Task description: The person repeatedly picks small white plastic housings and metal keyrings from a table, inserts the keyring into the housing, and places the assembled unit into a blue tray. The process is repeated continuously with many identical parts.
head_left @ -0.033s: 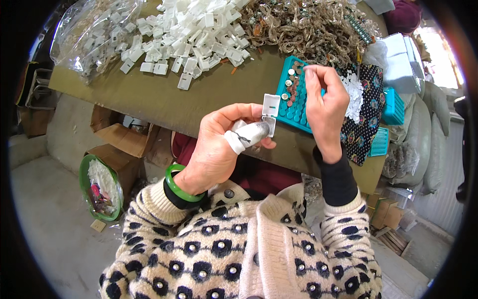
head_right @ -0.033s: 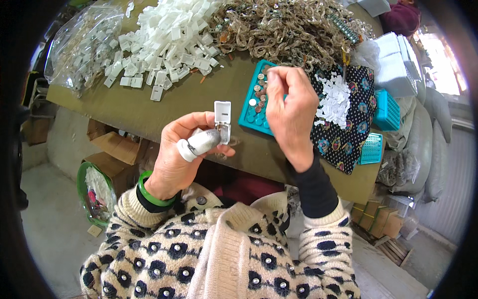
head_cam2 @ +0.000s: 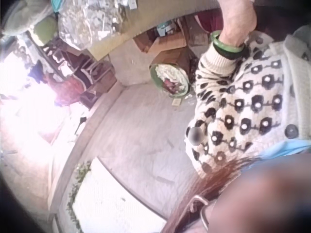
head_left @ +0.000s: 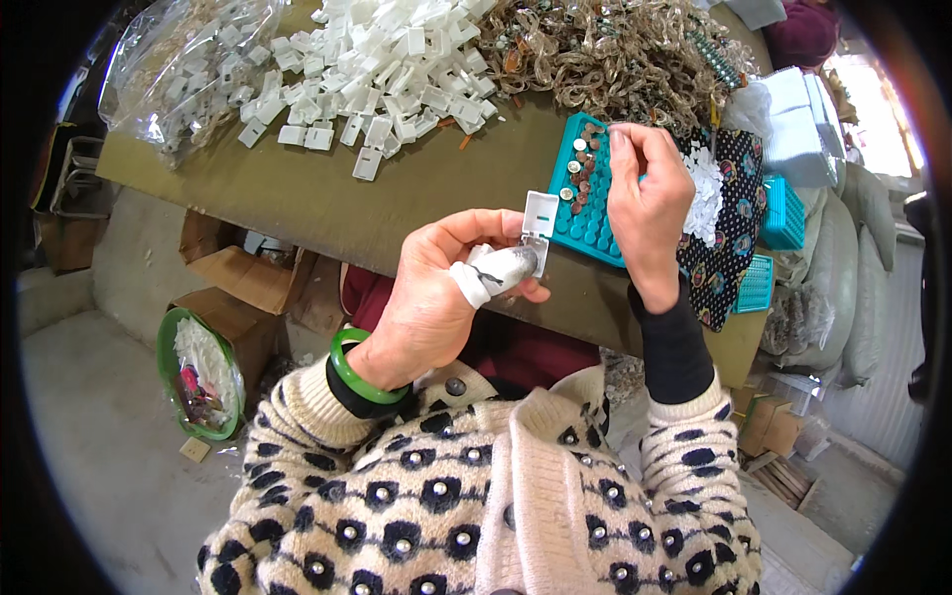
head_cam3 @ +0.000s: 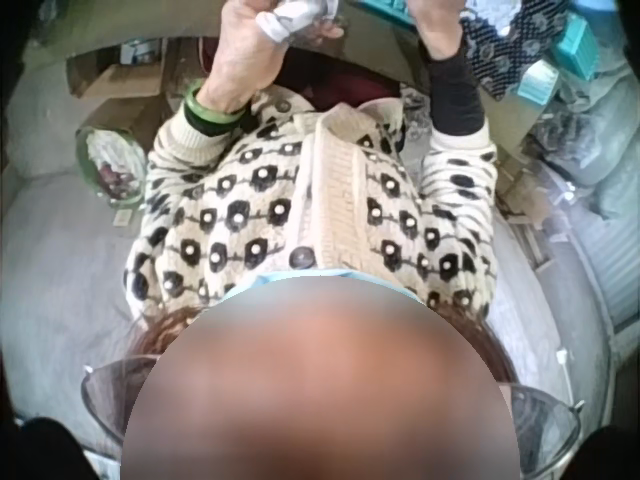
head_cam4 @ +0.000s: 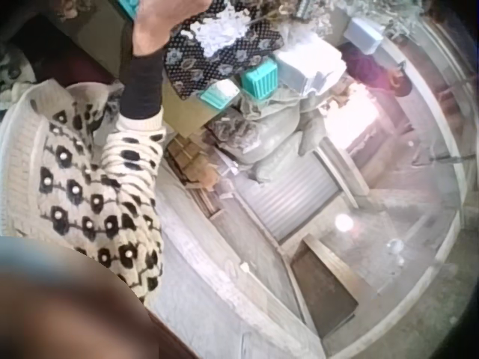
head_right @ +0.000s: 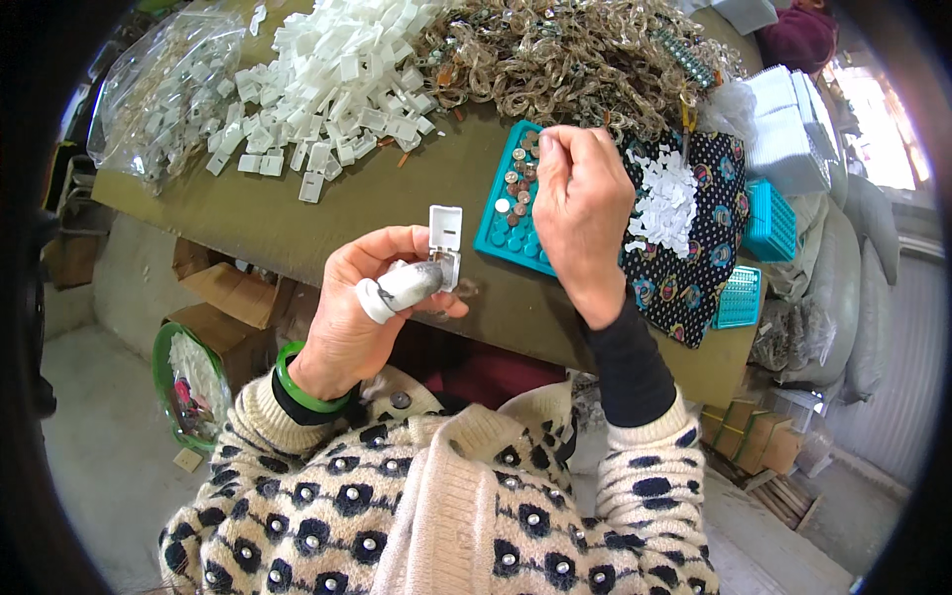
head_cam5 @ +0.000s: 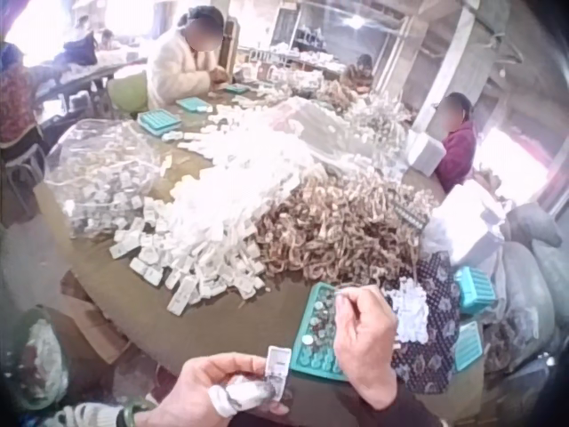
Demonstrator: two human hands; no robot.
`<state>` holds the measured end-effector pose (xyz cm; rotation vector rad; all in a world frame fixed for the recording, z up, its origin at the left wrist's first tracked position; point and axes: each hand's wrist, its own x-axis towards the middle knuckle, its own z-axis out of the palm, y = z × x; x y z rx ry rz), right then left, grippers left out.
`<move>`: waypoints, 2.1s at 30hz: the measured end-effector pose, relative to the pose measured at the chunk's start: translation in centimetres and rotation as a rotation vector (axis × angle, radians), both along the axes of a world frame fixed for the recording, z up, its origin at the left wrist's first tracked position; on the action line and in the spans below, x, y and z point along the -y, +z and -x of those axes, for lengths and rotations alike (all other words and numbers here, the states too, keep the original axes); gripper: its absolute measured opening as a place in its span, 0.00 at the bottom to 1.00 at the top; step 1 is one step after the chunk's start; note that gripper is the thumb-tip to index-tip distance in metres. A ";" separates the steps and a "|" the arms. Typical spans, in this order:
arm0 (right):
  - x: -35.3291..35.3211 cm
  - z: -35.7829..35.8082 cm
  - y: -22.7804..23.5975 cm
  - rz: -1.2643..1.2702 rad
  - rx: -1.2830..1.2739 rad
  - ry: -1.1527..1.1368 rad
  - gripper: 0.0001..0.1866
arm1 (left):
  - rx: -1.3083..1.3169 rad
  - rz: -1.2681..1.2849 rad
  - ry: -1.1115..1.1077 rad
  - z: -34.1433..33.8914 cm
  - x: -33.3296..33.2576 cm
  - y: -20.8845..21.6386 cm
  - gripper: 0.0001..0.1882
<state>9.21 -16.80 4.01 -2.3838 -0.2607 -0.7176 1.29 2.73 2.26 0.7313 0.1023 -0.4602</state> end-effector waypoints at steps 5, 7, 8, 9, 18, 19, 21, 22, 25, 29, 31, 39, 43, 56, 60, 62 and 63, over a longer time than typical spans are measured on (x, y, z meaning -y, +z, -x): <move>2.5 -2.5 -2.8 0.405 0.122 0.123 0.03 | -0.069 -0.049 -0.042 -0.3 0.0 0.3 0.13; 3.3 -1.9 -2.7 0.376 0.087 0.166 0.04 | -0.044 -0.053 -0.027 -0.6 -0.2 0.4 0.13; 3.6 -1.5 -2.5 0.350 0.057 0.184 0.05 | -0.043 -0.042 -0.015 -0.8 -0.2 0.4 0.12; 3.8 -1.2 -2.4 0.277 -0.006 0.198 0.06 | -0.045 -0.033 -0.005 -1.0 -0.2 0.4 0.12; 4.4 -1.2 -2.2 0.296 -0.035 0.227 0.07 | -0.012 -0.042 -0.036 -1.7 0.9 0.1 0.08; 4.4 -1.2 -2.1 0.288 -0.054 0.240 0.07 | -0.005 -0.027 -0.041 -1.9 0.8 0.0 0.08; 4.4 -1.1 -1.7 0.241 -0.099 0.251 0.06 | -0.008 -0.015 -0.044 -2.1 0.7 0.0 0.08; 4.4 -1.1 -1.5 0.199 -0.125 0.251 0.06 | -0.018 -0.018 -0.042 -2.2 0.7 0.0 0.08; 4.2 -1.2 -0.9 -0.005 -0.245 0.209 0.05 | -0.051 -0.023 -0.023 -2.4 0.9 0.1 0.07; 3.9 -1.8 -1.0 0.036 -0.210 0.253 0.05 | -0.083 -0.046 -0.011 -2.8 1.2 0.2 0.10; 3.9 -2.0 -1.2 0.150 -0.149 0.302 0.05 | -0.062 -0.041 0.009 -2.9 1.3 0.3 0.14; 4.2 -2.4 -1.1 0.241 -0.202 0.348 0.03 | -0.040 -0.032 0.010 -3.2 1.0 0.3 0.19; 4.2 -2.7 -1.2 0.203 -0.268 0.349 0.03 | 0.012 -0.043 0.038 -3.0 1.0 0.3 0.19; -1.0 3.8 1.3 0.084 0.017 0.471 0.10 | 0.127 -0.241 0.127 -2.7 1.3 0.5 0.16; -1.5 4.7 1.6 0.169 0.050 0.446 0.12 | 0.128 -0.244 0.125 -2.4 1.2 0.4 0.17; -1.5 5.2 2.0 0.110 -0.036 0.438 0.13 | 0.120 -0.228 0.131 -2.2 1.2 0.3 0.17; -1.5 5.4 2.2 0.092 -0.048 0.438 0.13 | 0.116 -0.228 0.127 -2.1 1.1 0.3 0.17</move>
